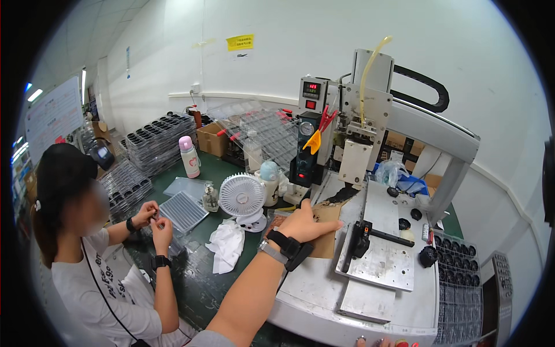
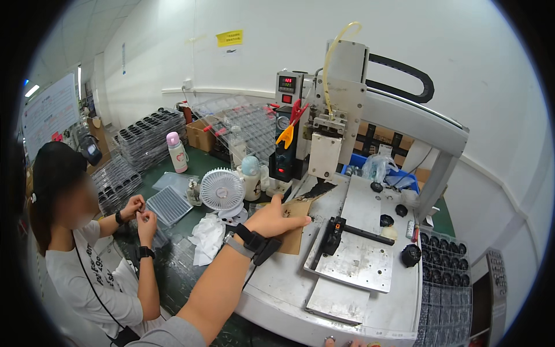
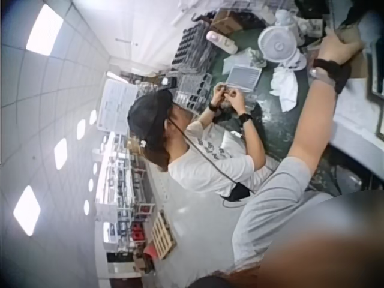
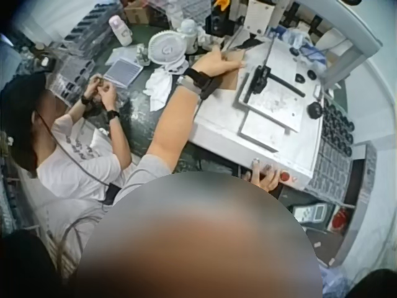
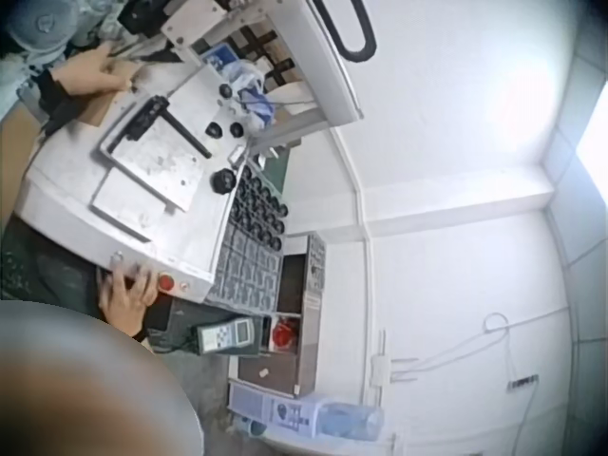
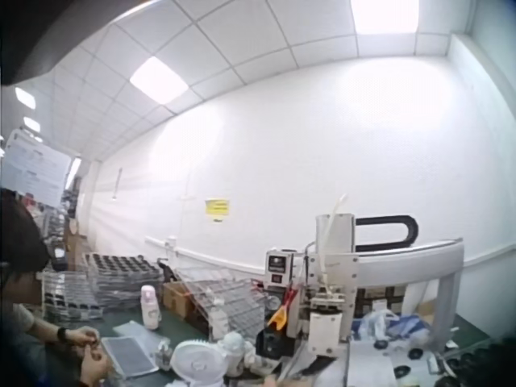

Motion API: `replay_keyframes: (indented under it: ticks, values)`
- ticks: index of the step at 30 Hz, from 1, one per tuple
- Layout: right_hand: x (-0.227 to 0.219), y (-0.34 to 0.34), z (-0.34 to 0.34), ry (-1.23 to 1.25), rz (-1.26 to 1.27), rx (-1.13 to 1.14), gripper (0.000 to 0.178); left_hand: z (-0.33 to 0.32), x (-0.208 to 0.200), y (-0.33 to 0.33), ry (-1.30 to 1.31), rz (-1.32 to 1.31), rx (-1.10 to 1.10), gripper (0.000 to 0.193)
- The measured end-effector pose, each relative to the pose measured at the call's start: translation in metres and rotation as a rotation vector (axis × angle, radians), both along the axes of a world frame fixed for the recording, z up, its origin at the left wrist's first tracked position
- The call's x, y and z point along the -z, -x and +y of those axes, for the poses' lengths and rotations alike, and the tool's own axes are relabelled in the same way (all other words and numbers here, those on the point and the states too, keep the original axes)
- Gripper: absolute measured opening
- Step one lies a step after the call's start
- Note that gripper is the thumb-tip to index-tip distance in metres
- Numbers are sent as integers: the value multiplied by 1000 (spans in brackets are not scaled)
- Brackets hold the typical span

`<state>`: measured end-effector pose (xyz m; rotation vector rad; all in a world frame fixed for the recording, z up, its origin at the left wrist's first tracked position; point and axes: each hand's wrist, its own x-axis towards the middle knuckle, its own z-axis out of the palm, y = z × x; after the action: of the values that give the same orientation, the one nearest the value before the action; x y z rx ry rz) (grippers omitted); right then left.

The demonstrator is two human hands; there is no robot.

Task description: Assembling small electronic components at a manual assembly station.

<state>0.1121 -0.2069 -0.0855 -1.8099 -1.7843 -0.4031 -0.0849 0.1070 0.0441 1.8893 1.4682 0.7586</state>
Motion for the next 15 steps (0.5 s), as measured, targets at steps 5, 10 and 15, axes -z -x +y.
replay_keyframes:
  ticks: [5,10,15]
  values:
    - [-7,-5,0,23,-52,1,37,2,-2,0,52,-60,13,117]
    - [-40,-16,-10,-148,-106,-56,39,7,4,-2,62,-92,13,116]
    - [-50,-55,-30,2,-90,291,44,0,0,8,46,-84,-36,115]
